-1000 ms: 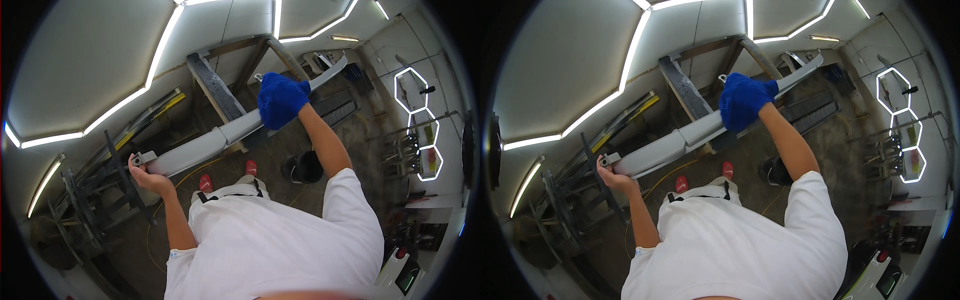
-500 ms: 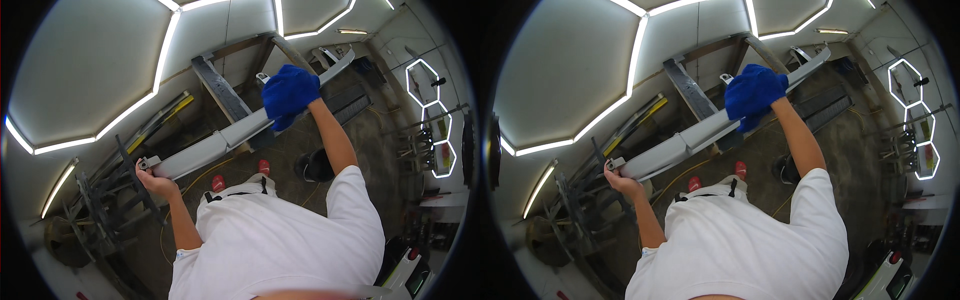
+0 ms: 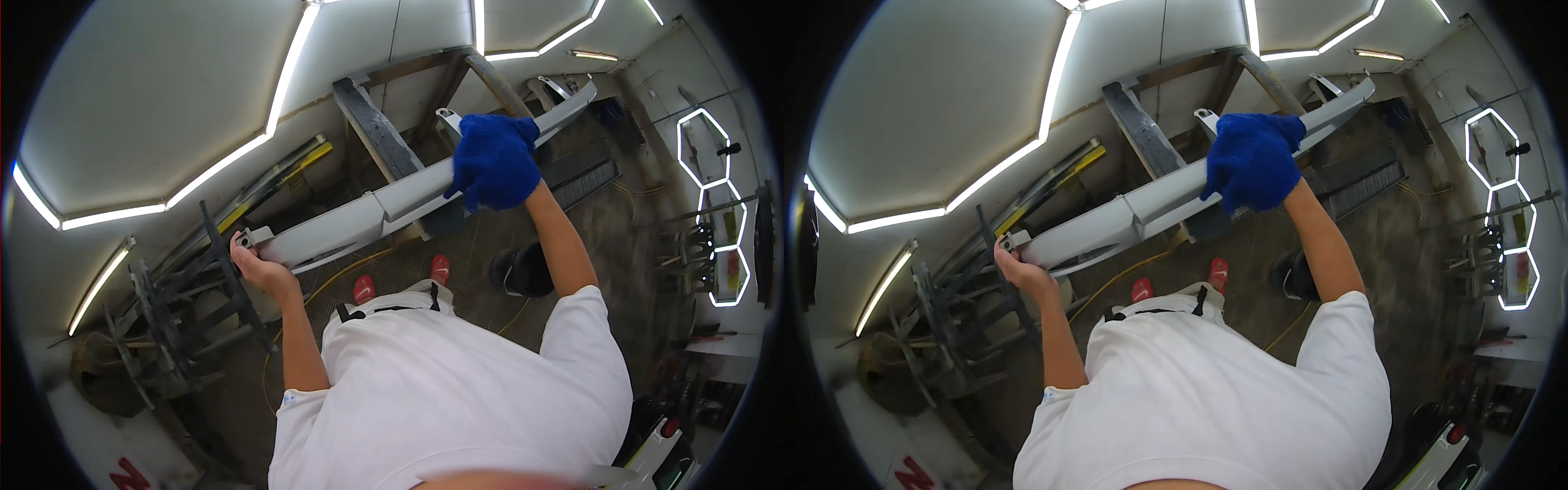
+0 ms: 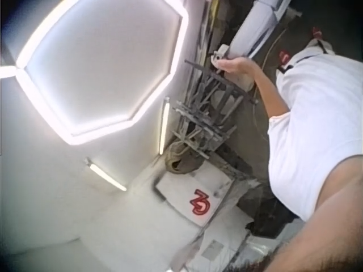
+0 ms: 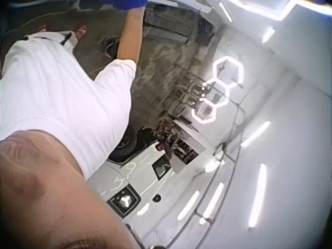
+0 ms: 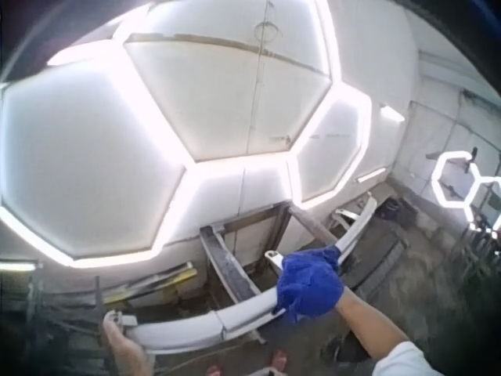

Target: Sanding a car bumper component with a sanding block and water for surface preparation.

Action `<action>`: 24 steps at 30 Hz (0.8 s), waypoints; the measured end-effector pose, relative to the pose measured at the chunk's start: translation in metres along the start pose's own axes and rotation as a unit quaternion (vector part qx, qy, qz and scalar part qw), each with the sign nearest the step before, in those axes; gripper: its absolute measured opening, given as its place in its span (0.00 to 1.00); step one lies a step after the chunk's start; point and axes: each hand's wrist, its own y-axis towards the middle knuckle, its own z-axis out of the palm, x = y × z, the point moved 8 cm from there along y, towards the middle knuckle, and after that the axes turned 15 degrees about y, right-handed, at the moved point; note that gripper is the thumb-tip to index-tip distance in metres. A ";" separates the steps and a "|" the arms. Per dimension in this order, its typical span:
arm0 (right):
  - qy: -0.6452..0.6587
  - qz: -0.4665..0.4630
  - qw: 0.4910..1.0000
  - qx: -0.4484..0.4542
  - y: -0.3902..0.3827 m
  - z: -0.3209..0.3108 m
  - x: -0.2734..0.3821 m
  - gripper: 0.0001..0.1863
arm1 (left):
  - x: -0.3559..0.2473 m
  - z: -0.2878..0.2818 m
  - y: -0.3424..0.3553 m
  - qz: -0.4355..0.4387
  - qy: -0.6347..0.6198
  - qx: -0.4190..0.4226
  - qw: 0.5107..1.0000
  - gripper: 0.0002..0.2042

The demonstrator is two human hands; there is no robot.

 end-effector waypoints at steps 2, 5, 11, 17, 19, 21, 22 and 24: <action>0.019 0.047 0.997 0.052 0.004 0.003 0.010 0.17 | -0.001 0.002 0.001 -0.005 -0.009 0.000 1.000 0.24; 0.033 -0.031 0.984 -0.171 -0.013 -0.004 0.024 0.24 | -0.003 0.008 0.005 -0.013 -0.011 0.002 1.000 0.24; -0.043 0.066 0.989 -0.124 -0.023 -0.004 -0.007 0.21 | 0.004 0.007 0.009 -0.022 -0.024 0.007 0.999 0.24; -0.130 0.091 0.981 -0.115 -0.034 0.007 -0.036 0.24 | -0.025 -0.004 0.003 0.046 0.087 -0.075 0.992 0.22; -0.111 0.098 0.982 -0.119 -0.032 0.002 -0.036 0.24 | -0.084 0.002 -0.018 0.174 0.180 -0.089 0.964 0.20; -0.095 0.108 0.982 -0.118 -0.038 0.004 -0.040 0.25 | -0.142 0.040 -0.059 0.353 0.231 -0.016 0.907 0.16; -0.117 0.089 0.980 -0.135 -0.042 0.002 -0.040 0.24 | -0.165 0.067 -0.081 0.406 0.193 0.065 0.891 0.14; -0.141 0.065 0.976 -0.154 -0.039 -0.003 -0.041 0.24 | -0.196 0.119 -0.126 0.450 0.162 0.189 0.857 0.12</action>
